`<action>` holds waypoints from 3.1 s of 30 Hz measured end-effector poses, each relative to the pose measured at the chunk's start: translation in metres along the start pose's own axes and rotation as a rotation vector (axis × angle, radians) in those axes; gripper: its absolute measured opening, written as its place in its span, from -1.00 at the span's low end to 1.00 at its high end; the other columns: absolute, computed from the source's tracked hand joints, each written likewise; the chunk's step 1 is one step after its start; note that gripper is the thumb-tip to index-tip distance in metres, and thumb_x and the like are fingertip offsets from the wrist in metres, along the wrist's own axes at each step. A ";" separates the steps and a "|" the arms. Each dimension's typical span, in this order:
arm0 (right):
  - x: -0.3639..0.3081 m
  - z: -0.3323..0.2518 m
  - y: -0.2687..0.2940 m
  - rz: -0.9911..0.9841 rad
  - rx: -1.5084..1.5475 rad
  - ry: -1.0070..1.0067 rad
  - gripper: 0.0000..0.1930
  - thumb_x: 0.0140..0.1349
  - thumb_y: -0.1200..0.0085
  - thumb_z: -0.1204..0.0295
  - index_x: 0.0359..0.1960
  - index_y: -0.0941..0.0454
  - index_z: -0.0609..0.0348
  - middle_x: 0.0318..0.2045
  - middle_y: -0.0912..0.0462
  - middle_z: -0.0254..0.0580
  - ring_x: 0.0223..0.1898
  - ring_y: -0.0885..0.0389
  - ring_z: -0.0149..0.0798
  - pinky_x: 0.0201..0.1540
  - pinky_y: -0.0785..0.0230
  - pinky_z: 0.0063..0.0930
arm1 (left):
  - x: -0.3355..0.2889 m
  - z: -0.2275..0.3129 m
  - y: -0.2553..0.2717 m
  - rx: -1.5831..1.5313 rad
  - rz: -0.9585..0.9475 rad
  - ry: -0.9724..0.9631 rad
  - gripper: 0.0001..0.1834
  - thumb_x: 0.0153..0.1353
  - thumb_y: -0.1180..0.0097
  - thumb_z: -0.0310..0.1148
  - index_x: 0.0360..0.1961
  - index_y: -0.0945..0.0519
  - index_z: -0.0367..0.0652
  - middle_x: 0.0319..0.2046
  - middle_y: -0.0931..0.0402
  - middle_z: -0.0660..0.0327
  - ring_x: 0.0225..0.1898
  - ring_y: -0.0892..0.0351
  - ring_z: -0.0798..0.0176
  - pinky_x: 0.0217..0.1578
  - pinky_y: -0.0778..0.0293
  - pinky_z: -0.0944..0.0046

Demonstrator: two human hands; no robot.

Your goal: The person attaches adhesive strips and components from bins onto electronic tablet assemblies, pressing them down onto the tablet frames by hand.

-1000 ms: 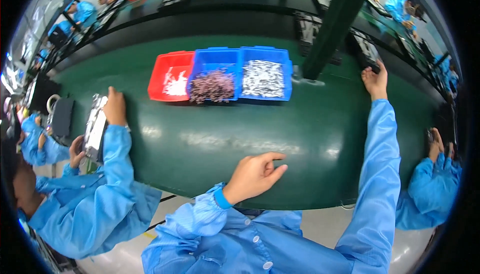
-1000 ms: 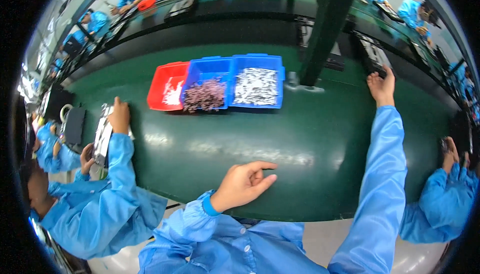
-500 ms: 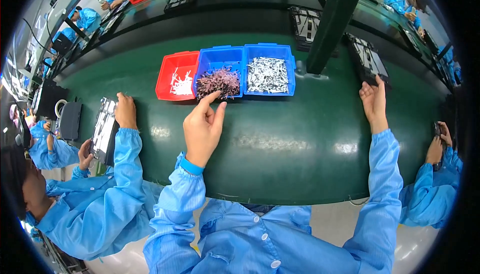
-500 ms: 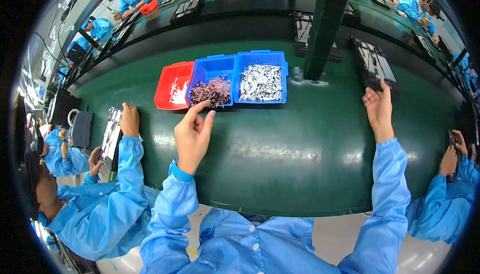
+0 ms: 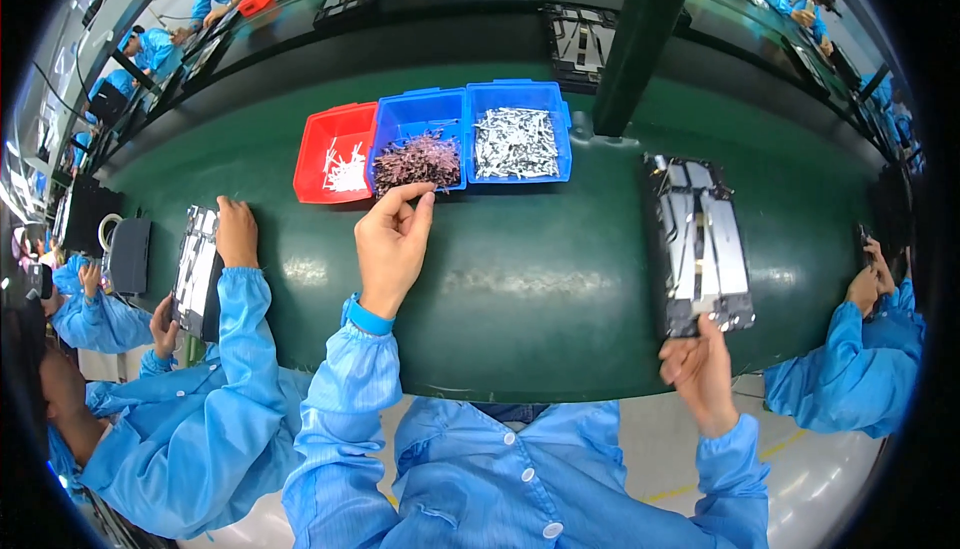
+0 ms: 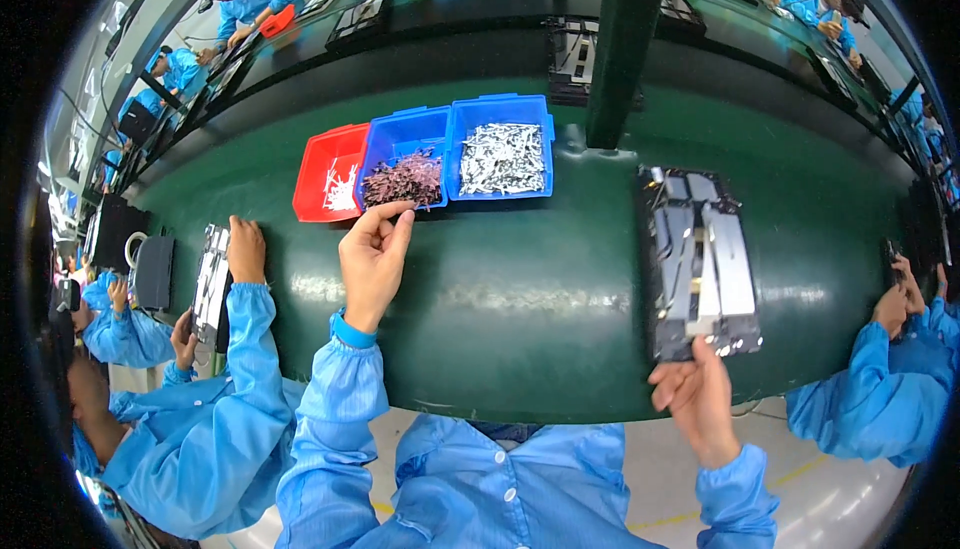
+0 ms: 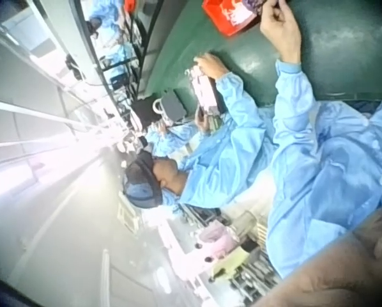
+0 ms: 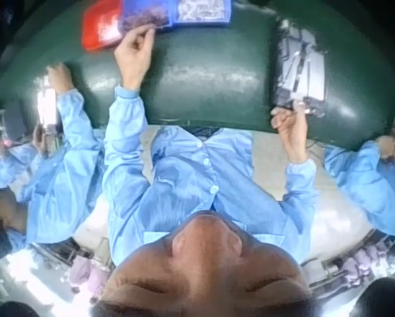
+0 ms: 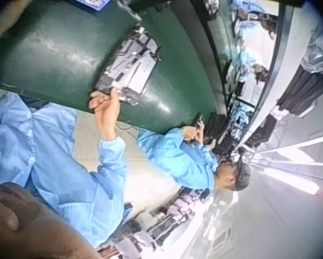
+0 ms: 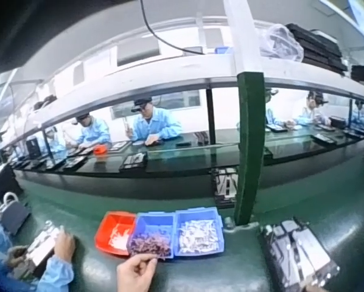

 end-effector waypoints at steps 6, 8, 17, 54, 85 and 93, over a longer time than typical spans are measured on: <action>-0.061 0.060 -0.016 -0.218 -0.182 -0.160 -0.33 0.49 0.26 -0.01 -0.67 -0.47 0.27 -0.52 -0.63 0.17 -0.47 -0.59 -0.18 -0.27 -0.45 -0.32 | 0.003 -0.002 0.003 -0.151 0.074 0.039 -0.90 0.27 -0.24 -0.47 -0.25 -0.65 -0.28 -0.64 -0.18 0.54 -0.58 -0.09 0.64 -0.58 -0.01 0.50; -0.073 0.075 -0.025 -0.280 -0.181 -0.237 -0.32 0.49 0.27 -0.02 -0.54 -0.56 0.37 -0.44 -0.66 0.17 -0.44 -0.59 -0.21 -0.25 -0.44 -0.33 | 0.004 0.001 0.005 -0.166 0.066 0.021 -0.90 0.29 -0.23 -0.46 -0.23 -0.63 -0.28 -0.62 -0.25 0.54 -0.58 -0.12 0.67 -0.57 -0.01 0.53; -0.095 0.099 -0.064 -1.053 -0.282 -0.606 -0.47 0.53 0.28 0.15 0.27 -0.32 0.38 -0.02 -0.63 -0.10 -0.21 -0.52 -0.42 -0.18 -0.40 -0.56 | -0.003 0.001 0.017 -0.257 0.199 -0.012 -0.84 0.33 -0.19 -0.45 -0.12 -0.64 -0.28 -0.58 -0.38 0.51 -0.57 -0.19 0.68 -0.57 -0.04 0.55; -0.020 -0.014 -0.179 -0.681 -0.864 0.798 -0.66 0.10 -0.36 0.47 -0.07 -0.63 0.27 -0.26 -0.66 -0.18 -0.64 -0.42 -0.53 -0.62 -0.19 -0.64 | -0.116 0.060 -0.028 -0.661 -0.280 0.228 -0.86 0.18 -0.25 -0.64 -0.21 -0.69 -0.34 -0.21 -0.52 0.15 -0.21 -0.52 0.36 -0.18 -0.47 0.42; 0.016 0.007 -0.184 -0.540 -1.198 1.126 -0.92 0.03 -0.28 0.52 -0.40 -0.67 0.12 -0.55 -0.58 -0.32 -0.61 -0.59 -0.34 -0.58 -0.44 -0.49 | -0.108 0.026 -0.031 -0.387 -0.500 0.736 -0.79 0.34 -0.16 -0.40 -0.12 -0.54 -0.35 -0.62 -0.51 0.29 -0.66 -0.43 0.53 -0.68 -0.33 0.51; 0.019 0.012 -0.181 -0.533 -1.225 1.196 -0.93 0.06 -0.25 0.45 -0.44 -0.60 0.08 -0.54 -0.50 -0.39 -0.62 -0.54 -0.33 -0.65 -0.36 -0.44 | -0.102 0.028 -0.035 -0.319 -0.516 0.729 -0.81 0.32 -0.20 -0.38 -0.22 -0.57 -0.33 -0.65 -0.50 0.31 -0.70 -0.41 0.55 -0.76 -0.23 0.52</action>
Point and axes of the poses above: each hand's wrist, its own x-axis towards the middle knuckle, its own y-axis out of the back of the hand, z = x × y, the point moved 5 cm from there along x, towards the middle knuckle
